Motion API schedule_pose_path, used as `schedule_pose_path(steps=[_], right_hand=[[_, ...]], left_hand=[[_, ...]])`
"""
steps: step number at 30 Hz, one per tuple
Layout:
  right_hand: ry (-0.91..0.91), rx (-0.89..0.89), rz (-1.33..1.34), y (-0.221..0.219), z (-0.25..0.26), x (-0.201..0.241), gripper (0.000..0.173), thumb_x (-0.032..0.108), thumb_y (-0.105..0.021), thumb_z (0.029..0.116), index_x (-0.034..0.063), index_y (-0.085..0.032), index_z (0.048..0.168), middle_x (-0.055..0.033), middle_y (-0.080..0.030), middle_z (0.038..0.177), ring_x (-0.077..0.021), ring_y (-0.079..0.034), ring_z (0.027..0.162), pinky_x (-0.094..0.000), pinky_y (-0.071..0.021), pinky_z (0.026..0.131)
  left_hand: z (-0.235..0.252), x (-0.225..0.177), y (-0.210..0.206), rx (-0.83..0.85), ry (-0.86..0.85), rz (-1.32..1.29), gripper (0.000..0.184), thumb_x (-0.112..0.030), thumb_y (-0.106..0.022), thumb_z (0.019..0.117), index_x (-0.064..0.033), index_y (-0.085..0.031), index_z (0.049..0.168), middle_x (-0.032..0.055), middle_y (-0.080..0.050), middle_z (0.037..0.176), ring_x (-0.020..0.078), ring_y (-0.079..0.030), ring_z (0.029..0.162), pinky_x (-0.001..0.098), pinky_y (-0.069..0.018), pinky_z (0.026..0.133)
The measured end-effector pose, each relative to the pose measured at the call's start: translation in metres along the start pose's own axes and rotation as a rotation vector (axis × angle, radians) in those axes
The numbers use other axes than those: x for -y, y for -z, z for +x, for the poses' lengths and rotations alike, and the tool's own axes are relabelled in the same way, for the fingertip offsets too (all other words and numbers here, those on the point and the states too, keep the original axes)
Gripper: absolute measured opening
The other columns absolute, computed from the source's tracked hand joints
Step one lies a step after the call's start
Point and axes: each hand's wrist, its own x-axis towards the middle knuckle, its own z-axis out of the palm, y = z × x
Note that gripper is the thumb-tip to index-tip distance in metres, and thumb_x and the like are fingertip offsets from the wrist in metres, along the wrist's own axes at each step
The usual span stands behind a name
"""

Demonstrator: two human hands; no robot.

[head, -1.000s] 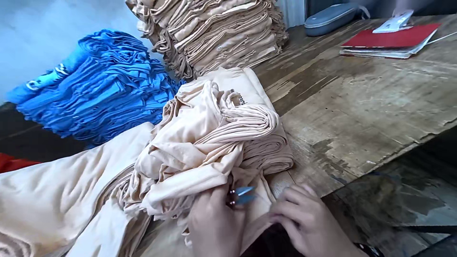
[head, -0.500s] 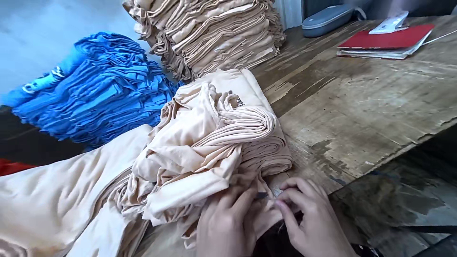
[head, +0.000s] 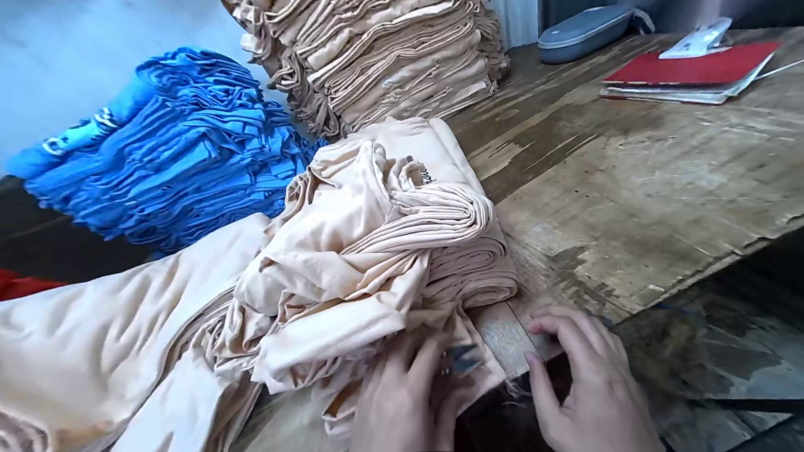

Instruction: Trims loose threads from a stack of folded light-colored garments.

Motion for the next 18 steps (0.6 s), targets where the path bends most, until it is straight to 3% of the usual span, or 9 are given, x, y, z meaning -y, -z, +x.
schedule_pose_path(steps=[2,4,7,8,10,12,14,16,18], right_hand=[[0.037,0.043,0.053,-0.002,-0.002,0.008,0.032,0.036,-0.074,0.0891,0.0133,-0.072,0.112,-0.0078,-0.071,0.117,-0.0255,-0.067,0.109,-0.0516,-0.0526,0.093],[0.078,0.026,0.194,-0.021,-0.001,0.019,0.041,0.041,-0.078,0.088,0.01,-0.072,0.114,-0.0097,-0.071,0.111,-0.0238,-0.068,0.1,-0.0479,-0.056,0.085],[0.058,-0.092,0.597,-0.063,0.007,0.033,0.016,0.011,-0.073,0.091,0.0067,-0.074,0.106,-0.0037,-0.071,0.103,-0.0099,-0.07,0.092,-0.0265,-0.0622,0.079],[-0.016,-0.086,0.792,-0.07,0.014,0.037,0.013,0.002,-0.068,0.0931,0.0025,-0.073,0.105,-0.0045,-0.074,0.1,-0.01,-0.072,0.088,-0.0252,-0.0633,0.076],[-0.167,-0.085,0.971,-0.072,0.028,0.041,0.016,0.0,-0.058,0.0994,0.0,-0.072,0.108,-0.0046,-0.075,0.092,-0.0095,-0.071,0.076,-0.0235,-0.0607,0.067],[-0.137,-0.067,0.948,-0.072,0.031,0.039,0.017,0.01,-0.061,0.1008,0.0022,-0.067,0.115,-0.0035,-0.07,0.091,-0.0077,-0.062,0.069,-0.022,-0.053,0.059],[0.01,-0.004,0.719,-0.071,0.026,0.032,0.041,0.028,-0.079,0.0891,0.0079,-0.067,0.123,-0.005,-0.065,0.109,-0.0086,-0.063,0.087,-0.0246,-0.0567,0.072],[0.085,0.062,0.574,-0.071,0.02,0.03,0.045,0.009,-0.077,0.0786,0.0107,-0.07,0.123,-0.0086,-0.064,0.119,-0.0119,-0.067,0.097,-0.0282,-0.0617,0.081],[0.118,0.119,0.605,-0.07,0.019,0.029,0.037,-0.006,-0.064,0.0825,0.0072,-0.067,0.117,-0.0077,-0.065,0.115,-0.0095,-0.066,0.091,-0.0248,-0.0601,0.076]], left_hand=[[-0.001,0.012,-0.006,-0.029,0.02,-0.097,0.022,-0.011,-0.073,0.0774,-0.0182,-0.079,0.097,0.0003,-0.072,0.098,0.0122,-0.07,0.085,0.0355,-0.0614,0.072],[0.003,0.02,-0.002,-0.038,0.033,-0.224,0.022,-0.007,-0.067,0.0807,-0.0173,-0.079,0.096,-0.0044,-0.074,0.099,0.0034,-0.069,0.085,0.0261,-0.0613,0.073],[0.011,0.025,0.001,-0.075,0.084,-0.289,0.019,-0.011,-0.063,0.0888,-0.0181,-0.075,0.101,-0.0103,-0.073,0.092,-0.0009,-0.068,0.08,0.0227,-0.06,0.07],[0.014,0.026,0.0,-0.101,0.127,-0.274,0.017,-0.014,-0.062,0.091,-0.0181,-0.075,0.102,-0.0106,-0.072,0.089,-0.001,-0.067,0.077,0.0228,-0.0592,0.068],[0.021,0.03,-0.003,-0.14,0.222,-0.24,0.014,-0.023,-0.062,0.0959,-0.0194,-0.074,0.102,-0.0108,-0.072,0.09,-0.0018,-0.067,0.08,0.0233,-0.0586,0.072],[0.026,0.033,-0.004,-0.143,0.294,-0.253,0.014,-0.029,-0.063,0.0985,-0.0233,-0.075,0.103,-0.0123,-0.073,0.092,-0.0031,-0.068,0.083,0.022,-0.0578,0.075],[0.029,0.036,-0.004,-0.126,0.324,-0.286,0.015,-0.03,-0.062,0.0984,-0.0255,-0.075,0.103,-0.0129,-0.073,0.089,-0.0024,-0.067,0.078,0.0218,-0.0573,0.069],[0.028,0.036,-0.004,-0.111,0.34,-0.294,0.015,-0.03,-0.062,0.0983,-0.026,-0.075,0.104,-0.0128,-0.073,0.09,-0.0017,-0.067,0.079,0.0228,-0.0576,0.07],[0.028,0.033,-0.004,-0.113,0.364,-0.28,0.016,-0.031,-0.063,0.0966,-0.0242,-0.075,0.104,-0.0116,-0.073,0.091,-0.0012,-0.068,0.081,0.0244,-0.058,0.074]])
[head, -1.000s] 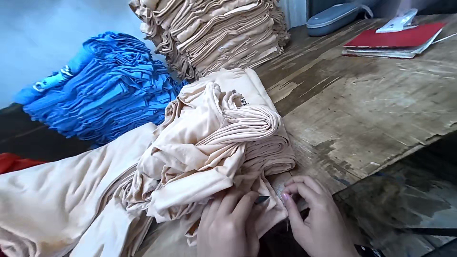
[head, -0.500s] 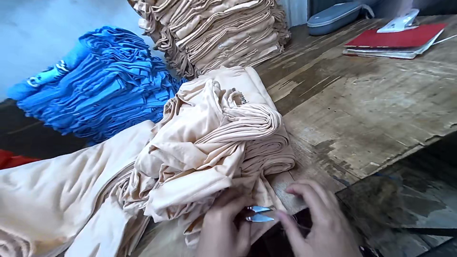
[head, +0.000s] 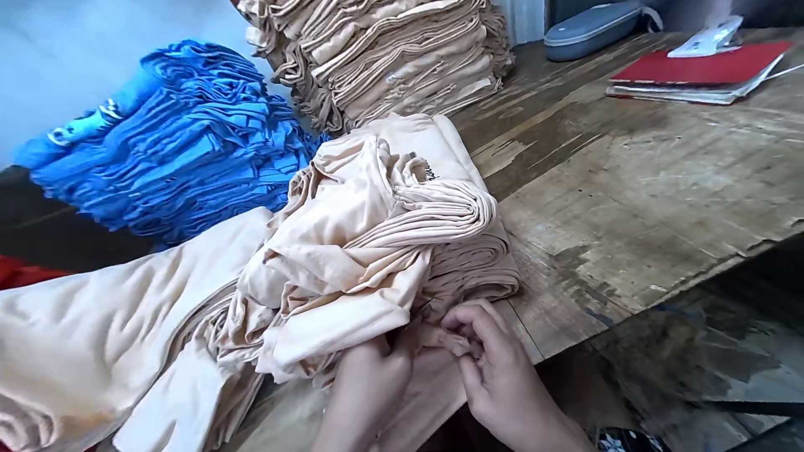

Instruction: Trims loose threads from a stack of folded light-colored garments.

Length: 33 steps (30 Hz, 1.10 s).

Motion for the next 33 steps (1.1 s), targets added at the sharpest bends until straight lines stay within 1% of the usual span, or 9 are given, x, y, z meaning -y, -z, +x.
schedule_pose_path(steps=[4,7,10,14,18,23,25,28,33], right_hand=[[0.05,0.01,-0.146,0.001,-0.002,0.001,0.031,0.004,-0.069,0.0853,0.0136,-0.072,0.114,-0.009,-0.064,0.114,-0.0124,-0.068,0.093,-0.0288,-0.0626,0.076],[0.249,-0.213,-0.343,0.011,-0.016,-0.003,0.016,0.015,-0.068,0.0952,0.0209,-0.081,0.102,0.002,-0.074,0.093,-0.0098,-0.068,0.086,-0.0299,-0.0556,0.078],[0.228,-0.244,-0.293,0.03,-0.031,0.0,0.014,0.01,-0.068,0.0961,0.0169,-0.08,0.099,0.002,-0.074,0.09,-0.0083,-0.068,0.086,-0.0282,-0.0538,0.082],[0.198,-0.206,-0.246,0.037,-0.044,0.002,0.009,0.011,-0.07,0.0965,0.0136,-0.079,0.099,-0.0006,-0.075,0.094,-0.0092,-0.068,0.089,-0.0279,-0.0547,0.083],[0.21,-0.232,-0.189,0.03,-0.043,0.002,0.009,0.01,-0.071,0.0958,0.012,-0.079,0.099,-0.0018,-0.075,0.096,-0.0091,-0.069,0.09,-0.0265,-0.0559,0.084],[0.084,-0.121,-0.419,0.049,-0.042,0.012,0.018,0.042,-0.076,0.0901,0.0233,-0.079,0.091,0.0058,-0.073,0.089,-0.0112,-0.064,0.091,-0.0362,-0.0475,0.086],[0.06,-0.128,-0.563,0.043,-0.039,0.011,0.036,0.06,-0.072,0.0863,0.0267,-0.08,0.096,0.0045,-0.071,0.094,-0.0155,-0.062,0.092,-0.0421,-0.0472,0.085],[0.113,-0.179,-0.532,0.023,-0.032,-0.006,0.021,0.046,-0.068,0.0894,0.0282,-0.079,0.089,0.0045,-0.069,0.095,-0.0123,-0.06,0.085,-0.0406,-0.0448,0.081],[0.026,0.008,-0.022,0.057,-0.032,0.002,0.005,0.029,-0.079,0.0902,0.0259,-0.083,0.09,0.0049,-0.067,0.098,-0.007,-0.058,0.097,-0.0274,-0.0496,0.085]], left_hand=[[-0.004,0.003,-0.002,0.005,-0.031,-0.003,0.018,-0.026,-0.061,0.0959,-0.0236,-0.075,0.106,-0.0123,-0.074,0.092,-0.0028,-0.068,0.08,0.0212,-0.0579,0.071],[-0.011,0.007,0.003,0.068,-0.111,-0.1,0.024,-0.021,-0.064,0.0932,-0.019,-0.074,0.115,-0.0104,-0.076,0.101,0.0004,-0.071,0.086,0.0237,-0.0614,0.074],[-0.031,0.005,0.009,0.051,-0.279,-0.103,0.048,-0.039,-0.078,0.0905,-0.0092,-0.07,0.127,-0.0004,-0.074,0.114,0.0068,-0.071,0.099,0.0292,-0.0621,0.085],[-0.049,-0.006,-0.003,-0.248,-0.635,0.271,0.022,-0.034,-0.073,0.0951,-0.0239,-0.075,0.115,-0.0004,-0.071,0.102,0.0176,-0.061,0.093,0.0391,-0.0432,0.085],[-0.039,-0.008,-0.019,-0.304,-0.807,0.444,0.019,-0.025,-0.069,0.0966,-0.0204,-0.076,0.113,0.0007,-0.073,0.103,0.0202,-0.06,0.087,0.0394,-0.0423,0.079],[-0.024,-0.003,-0.01,-0.122,-0.547,0.309,0.037,-0.052,-0.063,0.0969,-0.0217,-0.075,0.113,0.002,-0.073,0.1,0.0175,-0.07,0.09,0.0433,-0.0578,0.079],[-0.015,0.003,-0.012,-0.006,-0.468,0.212,0.027,-0.046,-0.071,0.0864,-0.0252,-0.079,0.102,-0.0063,-0.072,0.093,0.0043,-0.068,0.079,0.0281,-0.0604,0.069],[-0.008,-0.002,-0.009,0.064,-0.326,0.039,0.014,-0.037,-0.078,0.0785,-0.0273,-0.079,0.088,-0.0176,-0.07,0.079,-0.0087,-0.06,0.066,0.0148,-0.0529,0.057],[-0.003,-0.001,0.006,0.098,-0.231,-0.128,0.014,-0.033,-0.084,0.0756,-0.0261,-0.079,0.087,-0.0157,-0.072,0.08,-0.0056,-0.063,0.065,0.0159,-0.0543,0.056]])
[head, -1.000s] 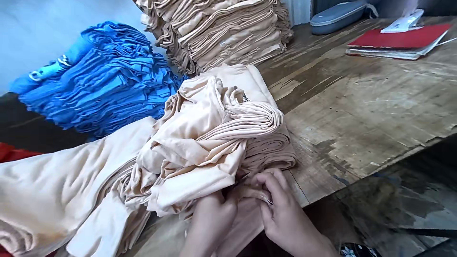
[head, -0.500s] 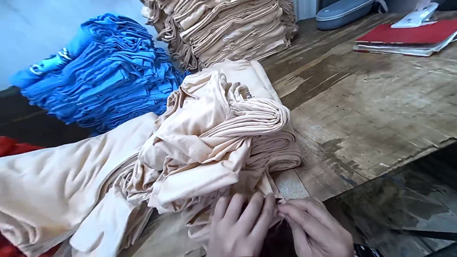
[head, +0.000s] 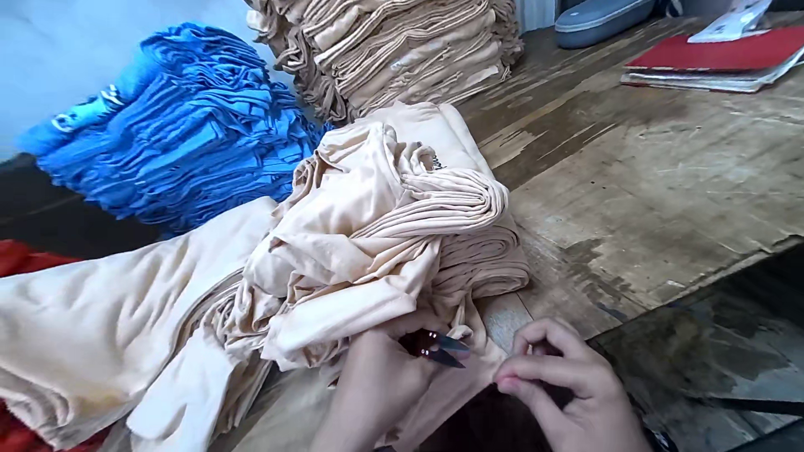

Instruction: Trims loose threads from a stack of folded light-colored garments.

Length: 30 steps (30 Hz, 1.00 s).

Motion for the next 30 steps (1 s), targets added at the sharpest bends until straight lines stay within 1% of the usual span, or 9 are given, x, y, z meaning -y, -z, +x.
schedule_pose_path(steps=[5,7,9,11,16,19,23,28,30], right_hand=[[0.066,0.573,-0.272,0.035,0.004,0.015,0.023,0.038,-0.068,0.0972,0.0227,-0.081,0.087,0.0025,-0.071,0.081,-0.0171,-0.064,0.084,-0.0468,-0.0407,0.094],[-0.012,0.329,-0.32,0.019,0.003,0.025,0.038,0.051,-0.069,0.0944,0.0167,-0.078,0.079,0.0023,-0.069,0.066,-0.0133,-0.062,0.064,-0.0424,-0.0474,0.076],[-0.047,0.039,-0.407,-0.009,0.007,0.02,0.04,0.058,-0.071,0.0893,0.0198,-0.079,0.085,0.0082,-0.065,0.066,-0.008,-0.058,0.063,-0.0374,-0.0485,0.071],[-0.02,-0.082,-0.469,-0.032,0.01,0.007,0.025,0.046,-0.069,0.0881,0.0229,-0.078,0.083,0.011,-0.063,0.068,-0.0066,-0.059,0.067,-0.0352,-0.0479,0.069],[-0.089,-0.048,-0.294,-0.018,-0.003,0.013,0.016,0.033,-0.071,0.0931,0.0226,-0.081,0.087,0.0107,-0.062,0.068,-0.0043,-0.056,0.068,-0.0285,-0.0477,0.067],[-0.085,-0.043,-0.217,-0.01,-0.005,0.014,0.014,0.031,-0.074,0.093,0.0202,-0.081,0.087,0.0097,-0.063,0.068,-0.004,-0.056,0.069,-0.0273,-0.0468,0.068],[-0.039,-0.05,-0.219,-0.015,-0.005,0.009,0.014,0.03,-0.072,0.0923,0.0205,-0.08,0.085,0.0104,-0.062,0.068,-0.0039,-0.056,0.069,-0.0283,-0.046,0.069],[0.02,0.204,-0.342,0.016,-0.006,0.014,0.025,0.045,-0.073,0.0904,0.0221,-0.076,0.083,0.0065,-0.067,0.074,-0.0122,-0.061,0.077,-0.0382,-0.0464,0.077],[0.067,0.116,-0.514,0.013,-0.004,0.006,0.032,0.057,-0.071,0.088,0.0248,-0.074,0.091,0.0046,-0.068,0.088,-0.0166,-0.064,0.088,-0.0436,-0.0506,0.082]], left_hand=[[0.001,0.002,0.0,0.07,0.009,-0.019,0.011,-0.028,-0.076,0.0824,-0.0259,-0.079,0.093,-0.0157,-0.072,0.084,-0.0048,-0.065,0.069,0.0166,-0.0562,0.06],[0.001,0.001,0.001,0.08,0.021,-0.015,0.011,-0.028,-0.076,0.0819,-0.0272,-0.079,0.092,-0.0167,-0.072,0.082,-0.0055,-0.064,0.067,0.0163,-0.0553,0.059],[0.003,0.0,0.001,0.104,0.029,-0.012,0.011,-0.029,-0.077,0.0819,-0.028,-0.079,0.092,-0.0171,-0.072,0.082,-0.005,-0.064,0.067,0.0167,-0.0548,0.058],[0.003,-0.001,0.001,0.114,0.014,-0.014,0.013,-0.026,-0.076,0.0811,-0.0267,-0.079,0.093,-0.0166,-0.072,0.082,-0.0044,-0.064,0.066,0.0171,-0.0551,0.057],[-0.02,-0.012,0.014,-0.044,-0.259,0.298,0.036,-0.049,-0.073,0.0909,-0.0222,-0.077,0.114,-0.0055,-0.074,0.103,0.0057,-0.069,0.092,0.0295,-0.0596,0.079],[-0.031,-0.025,0.01,-0.101,-0.47,0.581,0.019,-0.028,-0.066,0.0984,-0.0225,-0.076,0.113,0.0031,-0.073,0.105,0.0223,-0.063,0.092,0.0439,-0.0447,0.081],[-0.023,-0.019,-0.012,-0.155,-0.67,0.754,0.016,-0.017,-0.062,0.0985,-0.0179,-0.077,0.106,0.001,-0.074,0.1,0.0218,-0.061,0.084,0.0419,-0.0417,0.076],[-0.013,-0.019,-0.007,-0.036,-0.391,0.578,0.028,-0.042,-0.067,0.0944,-0.0194,-0.074,0.109,0.0033,-0.072,0.096,0.0224,-0.07,0.083,0.0458,-0.0571,0.068],[-0.005,-0.01,-0.013,0.025,-0.329,0.485,0.015,-0.024,-0.069,0.0849,-0.0184,-0.073,0.098,-0.0017,-0.069,0.088,0.0142,-0.068,0.072,0.0384,-0.0599,0.059]])
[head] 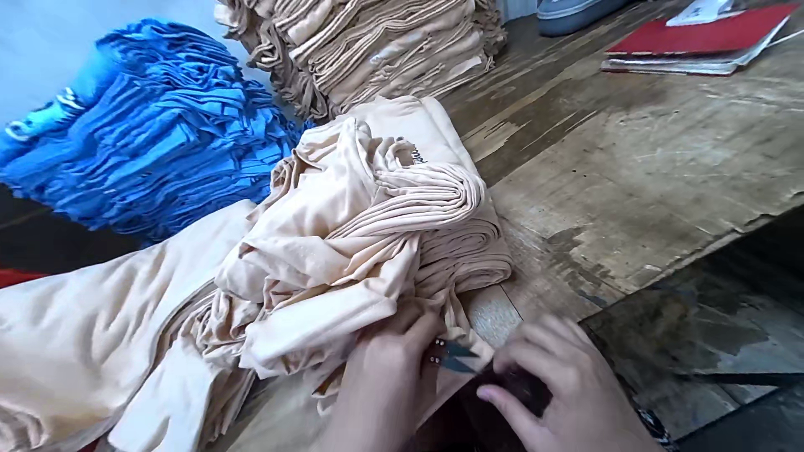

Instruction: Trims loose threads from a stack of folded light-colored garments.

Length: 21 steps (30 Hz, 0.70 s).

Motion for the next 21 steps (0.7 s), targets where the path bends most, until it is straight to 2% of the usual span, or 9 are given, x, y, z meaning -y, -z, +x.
schedule_pose_path(steps=[2,4,7,9,11,14,16,18,21], right_hand=[[0.055,-0.075,-0.104,-0.014,0.002,-0.008,0.03,0.053,-0.065,0.0928,0.0271,-0.075,0.104,0.0031,-0.071,0.099,-0.0184,-0.066,0.093,-0.0476,-0.0495,0.087],[0.082,-0.111,-0.054,-0.015,0.0,-0.013,0.017,0.038,-0.062,0.0992,0.028,-0.076,0.097,0.0079,-0.073,0.092,-0.0117,-0.067,0.088,-0.0421,-0.0475,0.09],[-0.017,-0.063,-0.121,0.013,-0.008,-0.013,0.015,0.028,-0.062,0.0978,0.0258,-0.074,0.09,0.0073,-0.074,0.093,-0.0135,-0.069,0.09,-0.0453,-0.0484,0.092],[-0.108,-0.028,-0.2,0.025,-0.008,-0.016,0.019,0.033,-0.059,0.0994,0.0249,-0.075,0.094,0.0031,-0.072,0.098,-0.0195,-0.068,0.096,-0.0486,-0.0487,0.09],[-0.158,-0.081,-0.228,0.019,-0.005,-0.015,0.032,0.04,-0.049,0.1041,0.0253,-0.077,0.099,0.0001,-0.071,0.104,-0.0225,-0.066,0.1,-0.0496,-0.0481,0.089],[-0.145,-0.148,-0.188,-0.004,-0.002,-0.007,0.037,0.054,-0.052,0.1013,0.03,-0.079,0.101,0.0003,-0.071,0.11,-0.0222,-0.064,0.105,-0.0553,-0.0413,0.095],[-0.129,-0.192,-0.152,-0.014,-0.003,-0.006,0.025,0.045,-0.059,0.0981,0.0312,-0.078,0.091,0.0051,-0.072,0.109,-0.0179,-0.064,0.106,-0.0534,-0.0397,0.098],[-0.157,-0.225,-0.143,-0.015,-0.005,-0.006,0.023,0.04,-0.059,0.0967,0.0292,-0.076,0.086,0.0074,-0.072,0.108,-0.0161,-0.063,0.105,-0.0494,-0.0418,0.098],[-0.175,-0.252,-0.129,-0.015,-0.005,-0.006,0.023,0.037,-0.057,0.0968,0.0263,-0.075,0.087,0.0074,-0.072,0.108,-0.0154,-0.063,0.105,-0.047,-0.0423,0.097]], left_hand=[[0.004,0.01,-0.004,-0.081,-0.006,-0.097,0.015,-0.016,-0.064,0.0852,-0.0188,-0.072,0.097,-0.0056,-0.07,0.082,0.0059,-0.066,0.067,0.0302,-0.059,0.058],[0.008,0.022,0.004,-0.196,-0.052,-0.139,0.015,-0.02,-0.059,0.0939,-0.021,-0.073,0.097,-0.0059,-0.067,0.081,0.0013,-0.061,0.069,0.0217,-0.0526,0.061],[-0.001,0.029,0.018,-0.202,-0.034,0.003,0.016,-0.034,-0.062,0.0859,-0.026,-0.075,0.081,-0.0067,-0.062,0.072,0.0033,-0.058,0.064,0.0262,-0.0469,0.056],[-0.009,0.015,0.021,-0.153,0.087,0.1,0.023,-0.044,-0.063,0.0802,-0.0259,-0.077,0.079,-0.0063,-0.069,0.072,0.0059,-0.062,0.06,0.0327,-0.0497,0.05],[-0.011,-0.003,0.018,-0.105,0.188,0.191,0.026,-0.044,-0.068,0.0776,-0.0204,-0.077,0.085,-0.0005,-0.07,0.078,0.0163,-0.066,0.064,0.0411,-0.0528,0.051],[-0.013,-0.023,0.001,-0.129,0.201,0.248,0.023,-0.015,-0.07,0.0783,-0.0084,-0.074,0.1,0.0141,-0.071,0.092,0.0373,-0.071,0.085,0.0545,-0.0578,0.07],[-0.015,-0.033,0.0,-0.088,0.186,0.191,0.029,-0.017,-0.067,0.0851,-0.0099,-0.073,0.112,0.0148,-0.07,0.099,0.0383,-0.069,0.093,0.0545,-0.056,0.076],[-0.017,-0.042,0.005,-0.052,0.151,0.145,0.031,-0.026,-0.068,0.0922,-0.0146,-0.074,0.12,0.0122,-0.071,0.105,0.0348,-0.067,0.096,0.0516,-0.0531,0.078],[-0.018,-0.052,0.0,-0.065,0.092,0.19,0.022,-0.024,-0.066,0.0948,-0.0185,-0.079,0.111,0.0051,-0.074,0.102,0.0277,-0.067,0.091,0.0444,-0.051,0.073]])
